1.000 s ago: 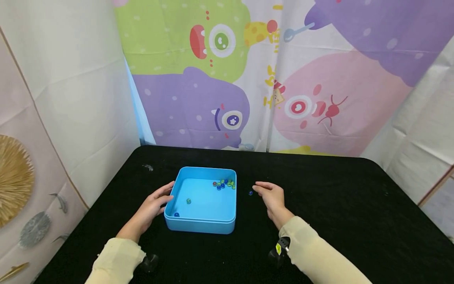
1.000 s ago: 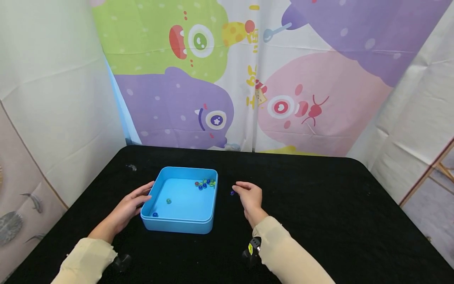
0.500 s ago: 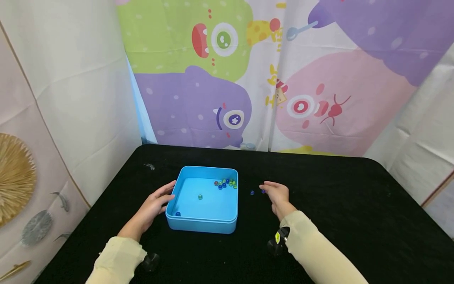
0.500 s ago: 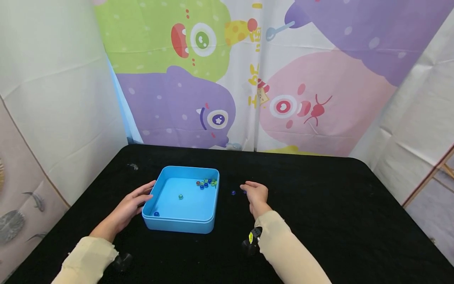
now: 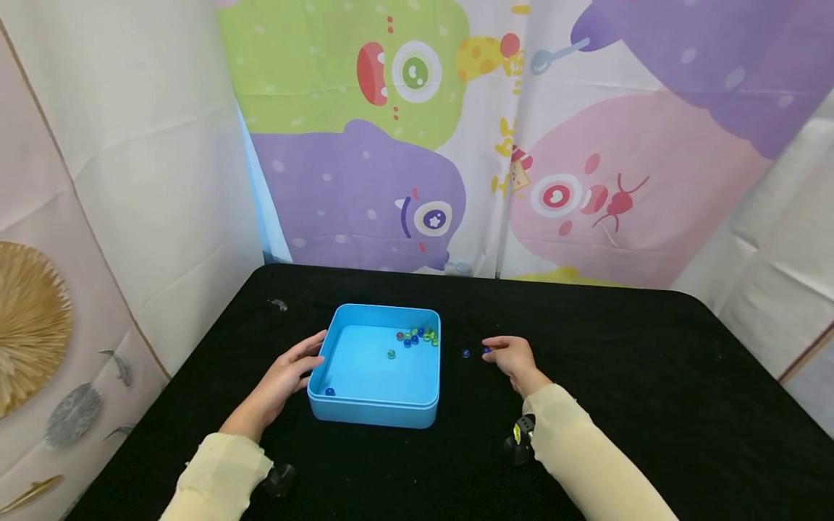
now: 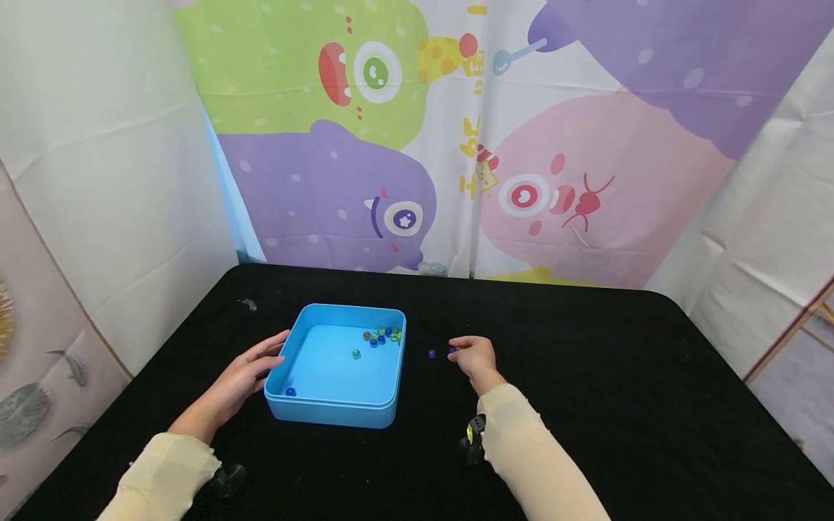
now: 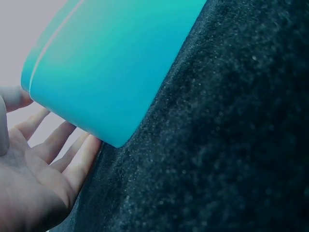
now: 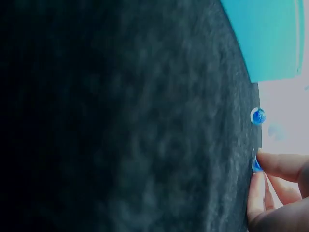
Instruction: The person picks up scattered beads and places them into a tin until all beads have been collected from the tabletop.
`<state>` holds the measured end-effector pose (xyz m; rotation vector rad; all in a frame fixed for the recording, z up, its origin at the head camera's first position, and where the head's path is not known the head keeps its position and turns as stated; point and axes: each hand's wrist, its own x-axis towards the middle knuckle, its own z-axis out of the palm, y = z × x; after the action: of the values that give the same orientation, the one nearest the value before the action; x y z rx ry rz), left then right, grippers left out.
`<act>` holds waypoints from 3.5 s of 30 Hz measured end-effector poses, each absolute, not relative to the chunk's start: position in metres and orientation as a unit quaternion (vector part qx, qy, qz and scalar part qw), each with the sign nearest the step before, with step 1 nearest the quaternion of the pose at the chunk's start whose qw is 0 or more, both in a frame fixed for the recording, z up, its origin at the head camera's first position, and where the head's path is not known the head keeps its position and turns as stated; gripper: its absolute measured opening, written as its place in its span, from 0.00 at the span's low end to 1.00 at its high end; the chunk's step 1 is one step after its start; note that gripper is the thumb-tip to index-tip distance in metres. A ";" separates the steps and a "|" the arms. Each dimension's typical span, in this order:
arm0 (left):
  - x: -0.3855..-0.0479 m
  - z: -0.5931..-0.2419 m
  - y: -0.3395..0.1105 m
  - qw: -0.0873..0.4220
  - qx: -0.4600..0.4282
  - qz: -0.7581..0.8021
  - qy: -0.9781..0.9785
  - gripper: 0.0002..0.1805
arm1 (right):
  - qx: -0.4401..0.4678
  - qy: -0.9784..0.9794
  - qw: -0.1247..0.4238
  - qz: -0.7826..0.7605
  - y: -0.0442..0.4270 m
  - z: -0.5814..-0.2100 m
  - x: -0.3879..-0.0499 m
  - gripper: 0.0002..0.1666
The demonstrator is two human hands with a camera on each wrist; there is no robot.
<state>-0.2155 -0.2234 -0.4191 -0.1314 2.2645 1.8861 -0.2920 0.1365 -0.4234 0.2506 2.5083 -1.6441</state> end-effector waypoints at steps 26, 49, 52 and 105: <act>-0.215 -0.421 -0.223 0.090 -0.037 0.635 0.767 0.30 | 0.117 0.792 0.093 -0.592 0.137 -0.419 -0.289 0.16; -0.216 -0.418 -0.223 0.094 -0.040 0.638 0.764 0.30 | 0.055 0.784 0.086 -0.613 0.102 -0.398 -0.266 0.17; -0.216 -0.418 -0.223 0.093 -0.042 0.638 0.763 0.30 | 0.047 0.786 0.087 -0.611 0.097 -0.394 -0.264 0.16; -0.217 -0.418 -0.223 0.094 -0.041 0.636 0.764 0.30 | 0.015 0.794 0.086 -0.601 0.024 -0.375 -0.260 0.14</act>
<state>-0.2168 -0.2231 -0.4183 -0.1219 2.2670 1.8875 -0.2602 0.0241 -0.3748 0.0446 2.3684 -1.7920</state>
